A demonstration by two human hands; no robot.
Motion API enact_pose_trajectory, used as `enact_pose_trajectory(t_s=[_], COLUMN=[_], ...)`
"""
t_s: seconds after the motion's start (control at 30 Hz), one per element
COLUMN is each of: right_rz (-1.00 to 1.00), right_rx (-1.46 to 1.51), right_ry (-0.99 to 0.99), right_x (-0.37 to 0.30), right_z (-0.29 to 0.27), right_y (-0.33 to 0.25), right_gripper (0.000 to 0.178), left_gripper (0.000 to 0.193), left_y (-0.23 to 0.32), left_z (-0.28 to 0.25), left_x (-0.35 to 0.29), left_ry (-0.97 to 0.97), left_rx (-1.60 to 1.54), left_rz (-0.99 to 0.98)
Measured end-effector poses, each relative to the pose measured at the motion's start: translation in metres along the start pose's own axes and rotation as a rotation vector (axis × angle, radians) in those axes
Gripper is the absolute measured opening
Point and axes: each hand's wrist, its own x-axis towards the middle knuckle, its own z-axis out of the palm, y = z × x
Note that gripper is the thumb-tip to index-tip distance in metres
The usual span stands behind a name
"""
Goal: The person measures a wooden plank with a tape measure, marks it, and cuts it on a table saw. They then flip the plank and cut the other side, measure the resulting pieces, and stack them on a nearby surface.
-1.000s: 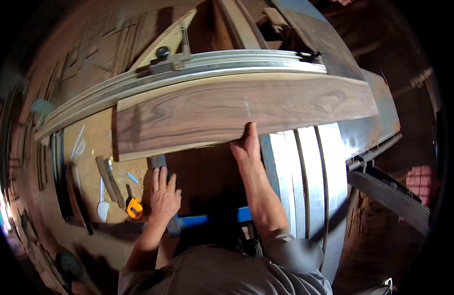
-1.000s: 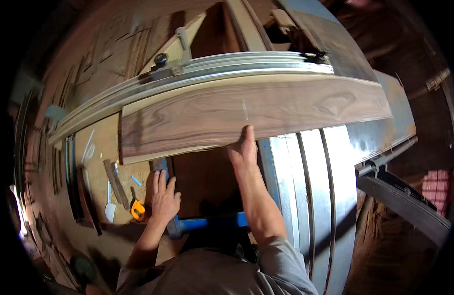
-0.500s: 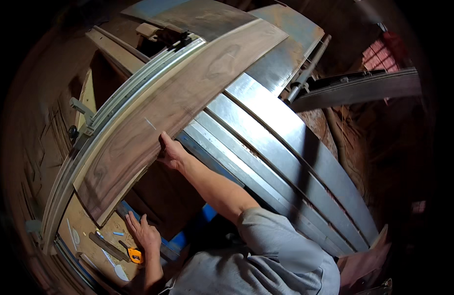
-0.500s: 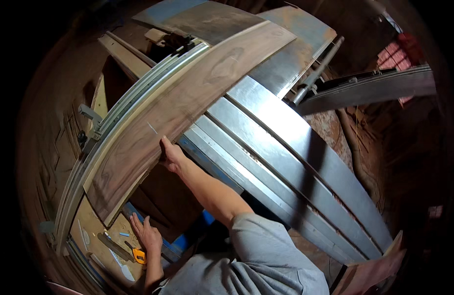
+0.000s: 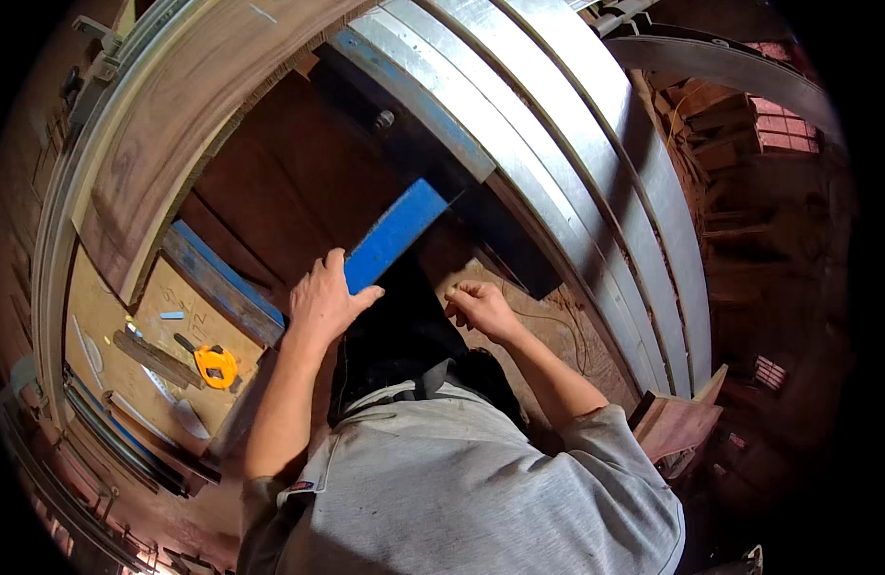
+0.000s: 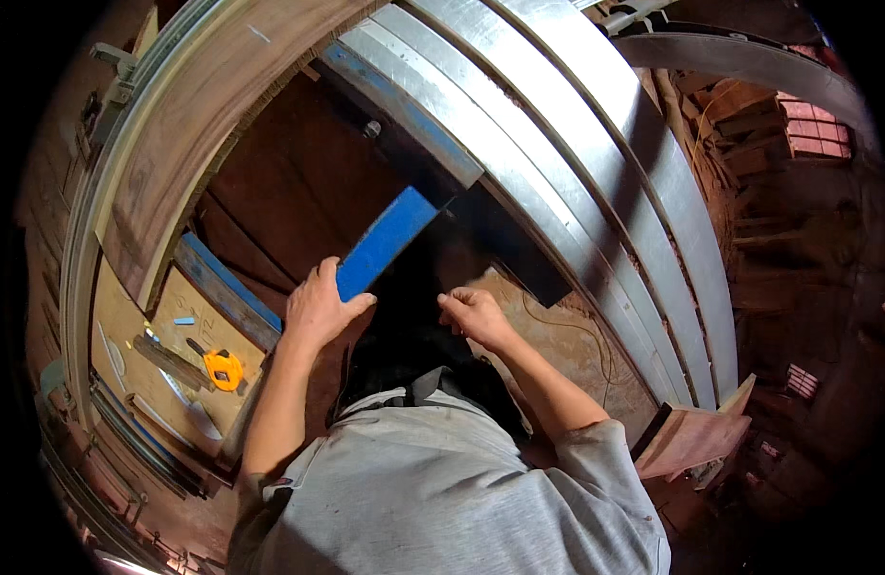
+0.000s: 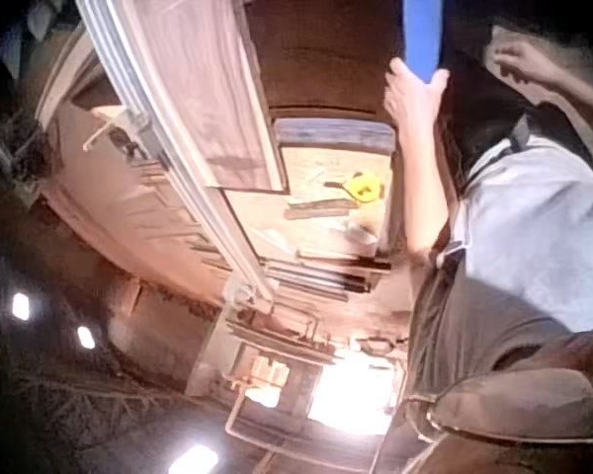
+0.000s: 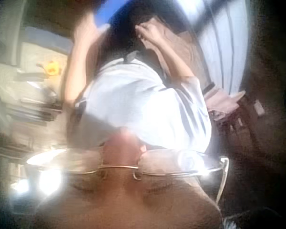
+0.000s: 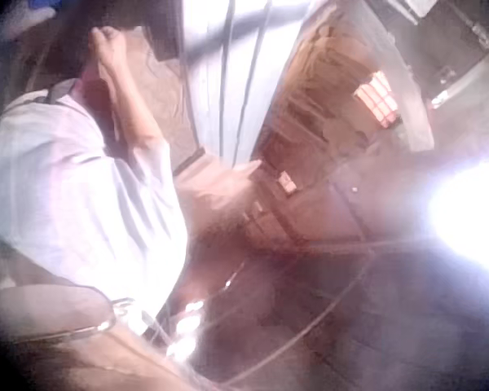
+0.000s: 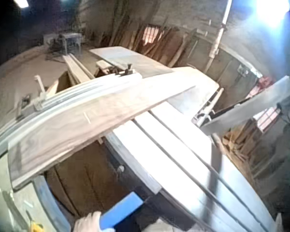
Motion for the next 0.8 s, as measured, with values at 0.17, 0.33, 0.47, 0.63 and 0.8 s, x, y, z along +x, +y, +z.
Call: enact_pose_trajectory(t_s=[0.17, 0.33, 0.47, 0.63, 0.8], right_rz=[-0.284, -0.417, -0.463, -0.317, -0.393], right_rx=[-0.790, -0.905, -1.043, -0.972, -1.027], right_ry=[0.137, 0.259, 0.438, 0.330, 0.363], right_x=[0.065, 0.140, 0.152, 0.155, 0.156], right_z=[0.008, 0.000, -0.007, -0.011, -0.016], right_y=[0.070, 0.076, 0.061, 0.046, 0.055], right_gripper=[0.037, 0.048, 0.057, 0.072, 0.082], left_gripper=[0.072, 0.071, 0.069, 0.069, 0.072], left_y=[-0.006, 0.000, -0.001, 0.003, 0.008], left_z=[0.011, 0.012, 0.016, 0.016, 0.013], left_x=[0.000, -0.002, -0.002, -0.002, -0.004], left_ry=[0.054, 0.089, 0.116, 0.085, 0.067], left_rx=[0.013, 0.029, 0.045, 0.038, 0.028], left_rz=[0.049, 0.053, 0.059, 0.025, 0.006])
